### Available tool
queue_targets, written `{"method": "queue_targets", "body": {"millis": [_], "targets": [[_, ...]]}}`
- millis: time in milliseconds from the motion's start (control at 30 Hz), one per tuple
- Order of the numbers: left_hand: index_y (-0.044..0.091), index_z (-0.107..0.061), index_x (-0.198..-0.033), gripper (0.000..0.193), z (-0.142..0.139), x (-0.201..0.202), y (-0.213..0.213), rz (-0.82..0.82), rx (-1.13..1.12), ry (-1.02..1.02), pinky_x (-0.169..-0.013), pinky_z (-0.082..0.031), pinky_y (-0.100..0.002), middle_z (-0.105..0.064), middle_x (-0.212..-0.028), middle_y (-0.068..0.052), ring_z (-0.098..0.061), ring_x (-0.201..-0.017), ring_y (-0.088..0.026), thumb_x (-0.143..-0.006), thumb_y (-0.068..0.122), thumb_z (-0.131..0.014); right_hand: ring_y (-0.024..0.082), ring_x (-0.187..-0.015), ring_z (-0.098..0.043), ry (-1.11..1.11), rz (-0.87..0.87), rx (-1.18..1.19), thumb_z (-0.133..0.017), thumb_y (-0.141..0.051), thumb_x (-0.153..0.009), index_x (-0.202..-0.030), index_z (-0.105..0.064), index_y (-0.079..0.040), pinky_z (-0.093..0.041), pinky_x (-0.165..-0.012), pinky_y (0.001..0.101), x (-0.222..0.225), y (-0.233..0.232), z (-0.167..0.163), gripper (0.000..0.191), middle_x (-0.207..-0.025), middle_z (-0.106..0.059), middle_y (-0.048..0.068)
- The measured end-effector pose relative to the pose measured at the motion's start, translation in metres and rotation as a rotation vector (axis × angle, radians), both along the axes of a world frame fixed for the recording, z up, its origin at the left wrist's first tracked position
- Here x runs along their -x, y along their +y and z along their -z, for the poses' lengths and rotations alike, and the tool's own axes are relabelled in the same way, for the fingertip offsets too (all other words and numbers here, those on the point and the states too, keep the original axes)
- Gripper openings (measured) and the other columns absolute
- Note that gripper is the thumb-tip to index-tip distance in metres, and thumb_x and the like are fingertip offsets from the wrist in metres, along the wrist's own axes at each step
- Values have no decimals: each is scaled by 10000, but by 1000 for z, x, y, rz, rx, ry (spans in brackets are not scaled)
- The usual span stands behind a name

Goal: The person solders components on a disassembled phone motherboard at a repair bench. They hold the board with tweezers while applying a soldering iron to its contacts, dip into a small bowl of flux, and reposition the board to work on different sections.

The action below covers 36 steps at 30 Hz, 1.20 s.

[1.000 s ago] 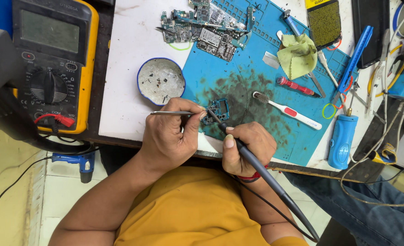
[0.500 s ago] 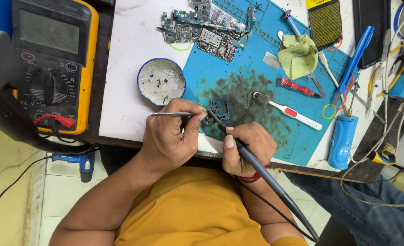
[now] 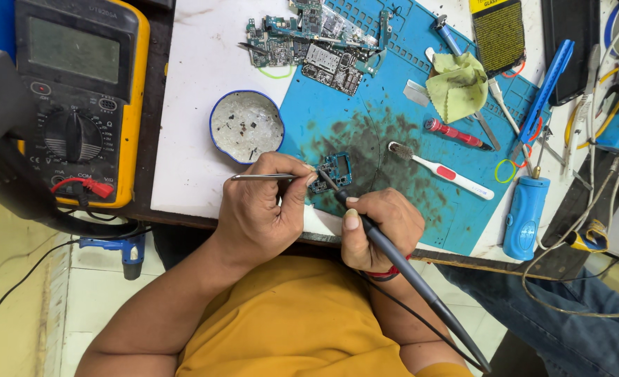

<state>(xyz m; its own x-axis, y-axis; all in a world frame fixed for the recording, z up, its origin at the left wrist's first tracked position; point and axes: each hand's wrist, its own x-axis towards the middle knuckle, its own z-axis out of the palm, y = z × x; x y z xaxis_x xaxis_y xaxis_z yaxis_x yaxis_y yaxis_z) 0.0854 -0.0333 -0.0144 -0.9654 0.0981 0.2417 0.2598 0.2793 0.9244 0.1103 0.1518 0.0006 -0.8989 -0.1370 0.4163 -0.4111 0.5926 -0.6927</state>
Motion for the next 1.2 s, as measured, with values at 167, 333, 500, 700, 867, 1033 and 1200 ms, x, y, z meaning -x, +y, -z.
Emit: {"method": "queue_targets", "body": {"millis": [167,333,500,700,867,1033,1200], "targets": [[27,-577,-1064,137,0,1,1,-2,-19,-27,-669,-595,-306,-716,-948,-96,-760,-791,-216,-1010,26,-703,225,-648,-623,-19,6,-5,-648,-95,-945,-955,-616,-10,-498,-621,326,-1,0,0,91,-803,-666,121],[29,-577,-1067,141,0,-1,0,-5,-9,-10,-678,-593,-316,-717,-953,-99,-758,-804,-230,-1009,24,-705,225,-640,-617,-5,18,-10,-652,-93,-936,-953,-623,-9,-493,-613,328,-1,0,1,90,-786,-658,114],[28,-575,-1067,141,0,-1,0,-6,-11,-16,-674,-594,-316,-717,-952,-98,-758,-796,-227,-1010,27,-704,230,-662,-630,-4,15,-9,-653,-94,-947,-965,-625,-13,-505,-629,327,-2,0,0,88,-799,-659,115],[32,-578,-1066,138,0,-1,0,-5,-1,-16,-666,-589,-315,-715,-944,-97,-754,-792,-229,-1009,29,-704,216,-645,-625,-9,6,4,-651,-93,-941,-959,-620,-10,-498,-612,318,-2,-1,0,90,-799,-666,117],[29,-576,-1071,139,0,-1,1,-7,-8,-1,-665,-587,-316,-711,-953,-101,-753,-790,-227,-1010,25,-702,219,-630,-617,13,10,0,-651,-90,-935,-954,-626,-5,-493,-604,321,-1,-1,0,91,-784,-662,113],[31,-575,-1069,142,-2,-1,1,-7,-18,-19,-662,-591,-312,-716,-951,-98,-756,-783,-221,-1008,27,-703,227,-635,-618,7,15,2,-655,-92,-938,-951,-622,-7,-494,-611,326,-1,0,-1,92,-794,-664,117],[34,-575,-1070,146,-3,-1,1,-15,-17,-10,-673,-592,-323,-716,-944,-98,-757,-798,-236,-1007,31,-707,228,-647,-628,16,8,13,-643,-92,-949,-956,-610,-12,-510,-626,330,-1,-1,-2,87,-803,-669,114]]}}
